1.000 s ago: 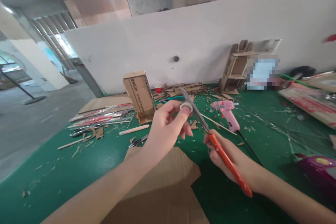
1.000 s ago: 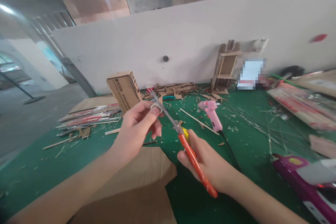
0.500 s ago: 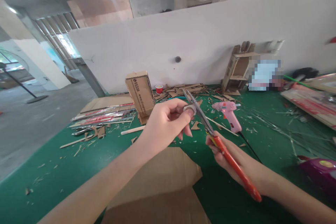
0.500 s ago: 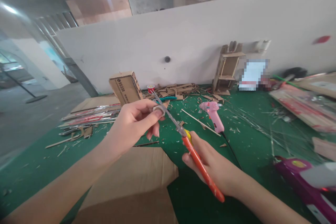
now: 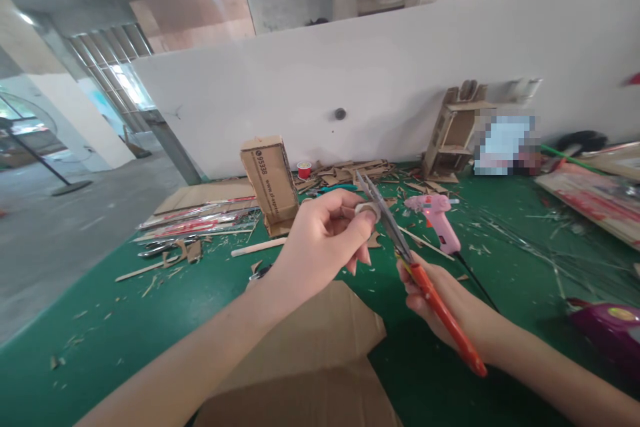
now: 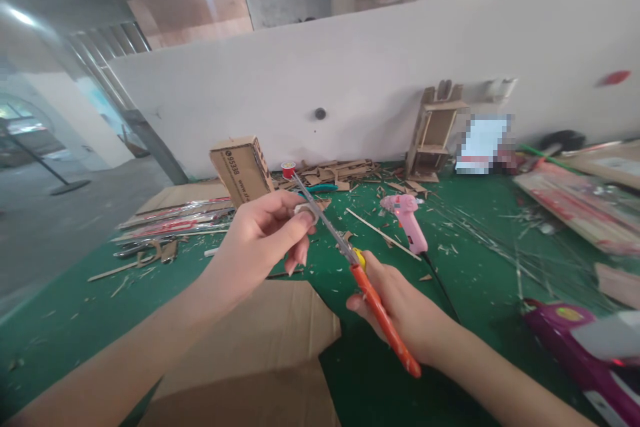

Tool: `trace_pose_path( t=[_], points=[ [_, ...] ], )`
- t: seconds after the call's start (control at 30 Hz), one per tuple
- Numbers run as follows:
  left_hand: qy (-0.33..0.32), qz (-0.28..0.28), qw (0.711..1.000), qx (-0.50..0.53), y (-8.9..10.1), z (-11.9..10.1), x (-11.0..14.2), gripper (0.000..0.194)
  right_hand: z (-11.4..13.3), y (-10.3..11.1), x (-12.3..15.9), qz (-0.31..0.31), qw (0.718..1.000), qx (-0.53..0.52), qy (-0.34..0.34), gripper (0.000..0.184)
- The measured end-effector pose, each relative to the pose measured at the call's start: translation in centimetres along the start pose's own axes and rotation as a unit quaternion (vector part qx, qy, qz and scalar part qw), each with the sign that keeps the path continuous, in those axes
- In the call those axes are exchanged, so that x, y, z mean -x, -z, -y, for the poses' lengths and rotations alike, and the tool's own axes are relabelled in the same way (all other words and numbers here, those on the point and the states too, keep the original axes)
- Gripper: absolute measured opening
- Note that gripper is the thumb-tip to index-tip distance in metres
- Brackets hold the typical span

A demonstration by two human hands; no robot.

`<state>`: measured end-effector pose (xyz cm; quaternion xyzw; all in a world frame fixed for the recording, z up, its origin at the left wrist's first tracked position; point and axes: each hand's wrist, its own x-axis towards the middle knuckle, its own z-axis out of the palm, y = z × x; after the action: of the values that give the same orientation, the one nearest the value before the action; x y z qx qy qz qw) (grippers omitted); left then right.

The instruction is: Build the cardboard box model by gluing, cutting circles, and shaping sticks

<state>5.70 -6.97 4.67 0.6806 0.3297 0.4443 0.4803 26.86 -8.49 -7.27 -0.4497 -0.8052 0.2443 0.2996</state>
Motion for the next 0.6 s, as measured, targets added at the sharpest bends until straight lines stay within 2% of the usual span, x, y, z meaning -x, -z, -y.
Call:
trace_pose_path(
  t=[0.23, 0.43, 0.6],
  points=[
    [0.005, -0.009, 0.993, 0.118, -0.7, 1.7, -0.1, 0.016, 1.3, 0.0, 0.1, -0.029, 0.994, -0.099, -0.018, 0.025],
    [-0.021, -0.003, 0.999, 0.030, 0.0, 1.1, -0.1, 0.018, 2.6, 1.7, 0.3, 0.076, 0.992, -0.091, -0.055, 0.028],
    [-0.024, 0.013, 0.999, -0.017, 0.4, 0.4, -0.1, 0.017, 1.9, 1.4, 0.6, 0.062, 0.991, -0.112, -0.036, 0.041]
  ],
)
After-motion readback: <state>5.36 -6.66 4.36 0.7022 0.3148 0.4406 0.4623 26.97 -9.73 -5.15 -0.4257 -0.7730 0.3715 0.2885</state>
